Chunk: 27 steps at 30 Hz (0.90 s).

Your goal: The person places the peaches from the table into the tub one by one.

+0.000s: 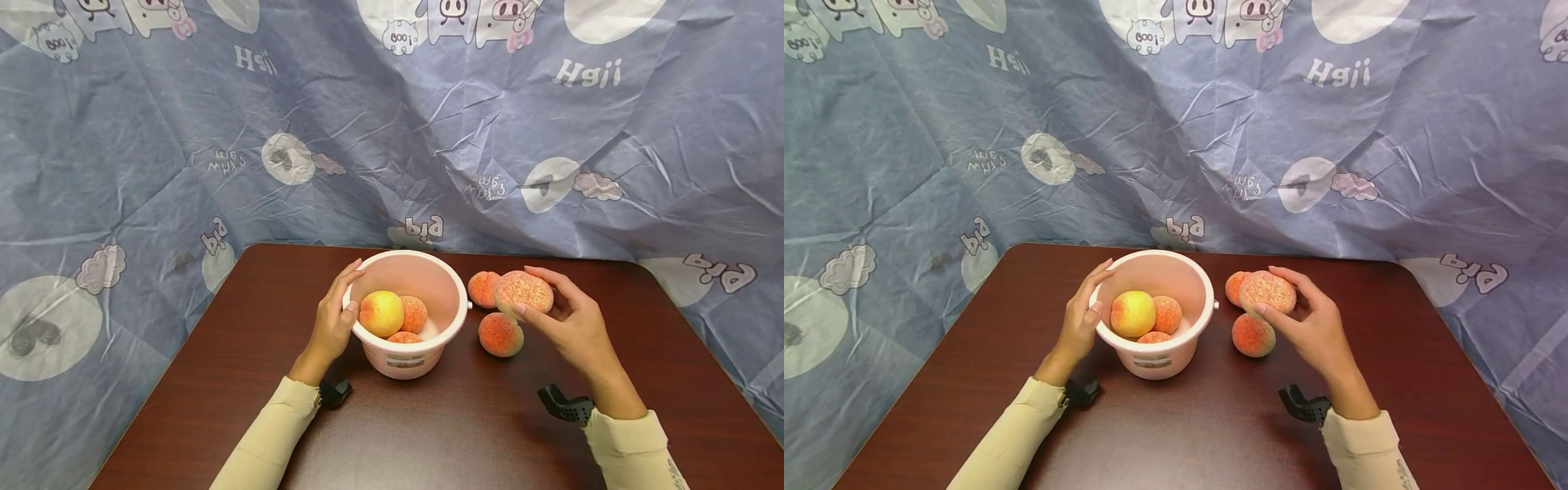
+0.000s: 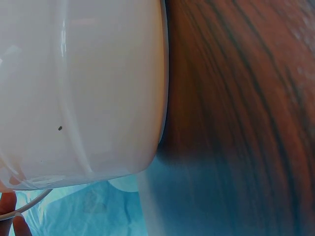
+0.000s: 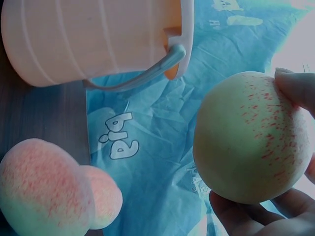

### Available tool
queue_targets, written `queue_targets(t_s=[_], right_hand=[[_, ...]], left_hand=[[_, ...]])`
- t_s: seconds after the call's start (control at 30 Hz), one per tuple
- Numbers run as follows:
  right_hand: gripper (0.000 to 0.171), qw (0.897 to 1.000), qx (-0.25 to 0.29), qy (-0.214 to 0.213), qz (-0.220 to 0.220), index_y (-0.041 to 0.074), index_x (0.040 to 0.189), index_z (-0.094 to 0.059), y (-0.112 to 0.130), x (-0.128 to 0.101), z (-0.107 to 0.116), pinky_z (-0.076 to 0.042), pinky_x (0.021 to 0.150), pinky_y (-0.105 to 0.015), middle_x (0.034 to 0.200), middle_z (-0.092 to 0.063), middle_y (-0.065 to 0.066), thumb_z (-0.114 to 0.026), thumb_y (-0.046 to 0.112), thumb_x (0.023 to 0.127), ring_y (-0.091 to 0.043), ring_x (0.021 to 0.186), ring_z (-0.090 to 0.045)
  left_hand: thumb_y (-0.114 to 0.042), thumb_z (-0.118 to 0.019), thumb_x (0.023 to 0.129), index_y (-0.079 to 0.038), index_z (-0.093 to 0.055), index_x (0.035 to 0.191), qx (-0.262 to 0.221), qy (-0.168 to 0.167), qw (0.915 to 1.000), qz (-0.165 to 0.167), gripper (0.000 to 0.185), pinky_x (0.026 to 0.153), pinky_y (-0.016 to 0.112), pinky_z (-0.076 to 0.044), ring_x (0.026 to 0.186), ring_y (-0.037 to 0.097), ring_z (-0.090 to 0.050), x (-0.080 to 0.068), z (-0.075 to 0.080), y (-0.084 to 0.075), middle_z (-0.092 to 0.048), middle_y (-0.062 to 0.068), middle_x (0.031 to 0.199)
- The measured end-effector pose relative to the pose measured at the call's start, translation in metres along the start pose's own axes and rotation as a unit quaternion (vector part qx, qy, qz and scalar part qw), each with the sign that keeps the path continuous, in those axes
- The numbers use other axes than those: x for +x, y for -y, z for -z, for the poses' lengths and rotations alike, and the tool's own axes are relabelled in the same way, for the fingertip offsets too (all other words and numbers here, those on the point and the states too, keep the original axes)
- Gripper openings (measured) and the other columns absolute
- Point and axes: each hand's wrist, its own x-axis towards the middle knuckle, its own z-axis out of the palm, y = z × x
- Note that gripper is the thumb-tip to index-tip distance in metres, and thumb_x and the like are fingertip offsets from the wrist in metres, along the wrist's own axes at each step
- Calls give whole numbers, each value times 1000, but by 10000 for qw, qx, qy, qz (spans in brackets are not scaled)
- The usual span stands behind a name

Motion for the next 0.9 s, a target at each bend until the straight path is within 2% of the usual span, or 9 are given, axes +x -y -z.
queue_targets(t_s=[0.2,0.7,0.9], right_hand=[[62,9997,250,-24,70,4,132,-56,5,5,-5,-51,80,-17,128,-57,-13,-75,-10,75,-13,99,-63],[62,9986,474,51,212,-1,132,-55,16,11,-16,-52,77,-17,122,-60,-13,-73,-14,74,-12,92,-63],[59,9975,611,178,296,-3,130,-55,42,12,-23,-52,77,-18,121,-59,-15,-72,-15,75,-12,91,-63]], left_hand=[[-55,-34,95,-1,-52,134,-20,1,10000,6,69,107,43,-36,134,26,-42,1,0,0,-46,19,143],[-58,-34,95,-3,-52,134,-22,-48,10000,-32,70,107,43,-35,134,27,-42,0,-1,3,-46,12,145],[-58,-33,95,-3,-52,134,17,-10,10000,29,70,107,44,-36,134,26,-42,-1,0,2,-45,10,146]])
